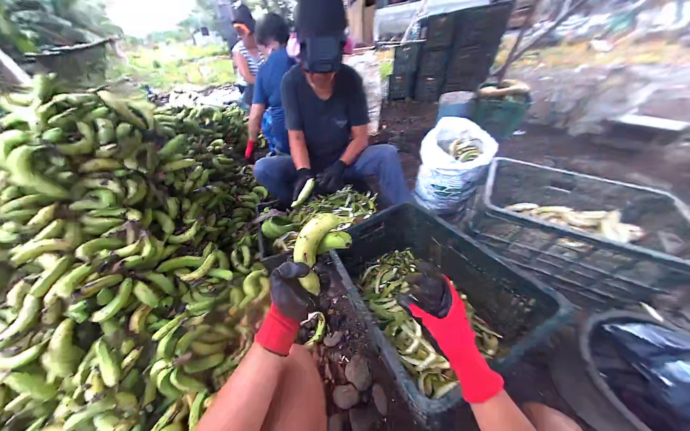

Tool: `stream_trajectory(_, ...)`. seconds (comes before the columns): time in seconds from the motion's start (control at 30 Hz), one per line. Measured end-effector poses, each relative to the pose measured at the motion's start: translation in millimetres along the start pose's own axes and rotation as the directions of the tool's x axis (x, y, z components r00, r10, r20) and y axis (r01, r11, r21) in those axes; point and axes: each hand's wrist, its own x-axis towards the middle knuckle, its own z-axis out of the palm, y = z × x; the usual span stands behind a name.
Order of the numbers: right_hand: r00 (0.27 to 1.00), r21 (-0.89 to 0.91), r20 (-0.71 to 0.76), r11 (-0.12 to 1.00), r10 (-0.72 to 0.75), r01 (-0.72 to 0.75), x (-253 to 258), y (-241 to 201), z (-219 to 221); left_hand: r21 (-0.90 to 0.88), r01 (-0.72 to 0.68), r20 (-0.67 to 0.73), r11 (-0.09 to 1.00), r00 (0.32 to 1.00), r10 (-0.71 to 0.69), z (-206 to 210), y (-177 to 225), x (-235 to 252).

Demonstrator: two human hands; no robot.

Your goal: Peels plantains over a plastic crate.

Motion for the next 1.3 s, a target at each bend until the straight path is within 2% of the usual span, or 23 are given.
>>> stream_trajectory(0.1,0.996,0.055,-0.094,0.998,-0.005,0.011,15,-2,-27,-0.092,0.273,0.129,0.958,0.957,-0.261,53,-81,-1)
stream_trajectory(0.17,0.985,0.041,-0.166,0.999,0.039,-0.033,14,20,-43,-0.047,0.461,0.175,0.886,0.877,-0.447,61,-131,-21)
stream_trajectory(0.23,0.958,-0.156,-0.249,0.970,0.144,-0.186,5,37,-60,0.137,0.599,0.163,0.789,0.772,-0.614,56,-163,-38)
stream_trajectory(0.27,0.943,-0.284,-0.258,0.917,0.210,-0.282,0,39,-67,0.236,0.628,0.140,0.742,0.733,-0.665,51,-172,-42)
stream_trajectory(0.3,0.930,-0.384,-0.245,0.854,0.274,-0.352,-6,39,-71,0.277,0.638,0.094,0.718,0.726,-0.682,47,-178,-43)
stream_trajectory(0.37,0.913,-0.493,-0.229,0.768,0.337,-0.408,-14,38,-71,0.302,0.622,-0.031,0.722,0.764,-0.645,48,-179,-41)
stream_trajectory(0.47,0.952,-0.549,-0.239,0.783,0.190,-0.294,-7,40,-70,0.399,0.491,-0.097,0.775,0.862,-0.497,61,-167,-26)
stream_trajectory(0.53,0.964,-0.573,-0.218,0.780,0.152,-0.253,-6,42,-66,0.489,0.405,-0.116,0.772,0.908,-0.403,57,-161,-26)
stream_trajectory(0.6,0.964,-0.591,-0.199,0.762,0.179,-0.264,-4,42,-61,0.523,0.361,-0.149,0.772,0.931,-0.334,53,-161,-27)
stream_trajectory(0.7,0.958,-0.629,-0.176,0.722,0.227,-0.287,-1,47,-59,0.324,0.410,-0.288,0.853,0.901,-0.324,62,-163,-27)
stream_trajectory(0.77,0.950,-0.642,-0.175,0.701,0.260,-0.310,0,50,-58,0.168,0.405,-0.327,0.899,0.883,-0.337,66,-160,-23)
stream_trajectory(0.83,0.920,-0.597,-0.252,0.700,0.298,-0.391,-1,49,-61,0.075,0.377,-0.350,0.923,0.877,-0.329,65,-153,-18)
stream_trajectory(0.87,0.891,-0.563,-0.312,0.691,0.330,-0.453,-1,46,-64,0.060,0.366,-0.363,0.929,0.875,-0.321,64,-146,-15)
stream_trajectory(0.93,0.833,-0.488,-0.430,0.687,0.347,-0.539,1,42,-75,0.148,0.366,-0.396,0.919,0.873,-0.284,52,-133,-7)
stream_trajectory(1.0,0.796,-0.411,-0.517,0.724,0.316,-0.555,3,41,-85,0.333,0.453,-0.450,0.827,0.847,-0.283,37,-131,0)
stream_trajectory(1.07,0.784,-0.322,-0.554,0.796,0.280,-0.512,3,41,-93,0.564,0.570,-0.449,0.598,0.819,-0.357,37,-138,-1)
stream_trajectory(1.1,0.792,-0.273,-0.549,0.839,0.266,-0.471,3,41,-96,0.690,0.583,-0.411,0.429,0.803,-0.431,42,-144,-4)
stream_trajectory(1.13,0.809,-0.225,-0.531,0.879,0.250,-0.419,2,40,-99,0.816,0.529,-0.355,0.233,0.776,-0.522,45,-151,-6)
stream_trajectory(1.17,0.833,-0.173,-0.501,0.916,0.233,-0.361,2,39,-100,0.908,0.417,-0.298,0.050,0.725,-0.621,47,-157,-5)
stream_trajectory(1.2,0.860,-0.111,-0.457,0.945,0.227,-0.308,2,39,-100,0.955,0.288,-0.255,-0.072,0.669,-0.698,49,-162,-4)
stream_trajectory(1.23,0.883,-0.049,-0.411,0.962,0.226,-0.269,2,42,-99,0.971,0.219,-0.218,-0.096,0.642,-0.735,52,-162,-5)
stream_trajectory(1.27,0.902,0.000,-0.363,0.968,0.233,-0.251,3,43,-96,0.968,0.249,-0.185,-0.022,0.656,-0.732,56,-157,-7)
stream_trajectory(1.3,0.918,0.024,-0.312,0.967,0.246,-0.252,3,44,-92,0.931,0.339,-0.153,0.135,0.699,-0.699,57,-152,-10)
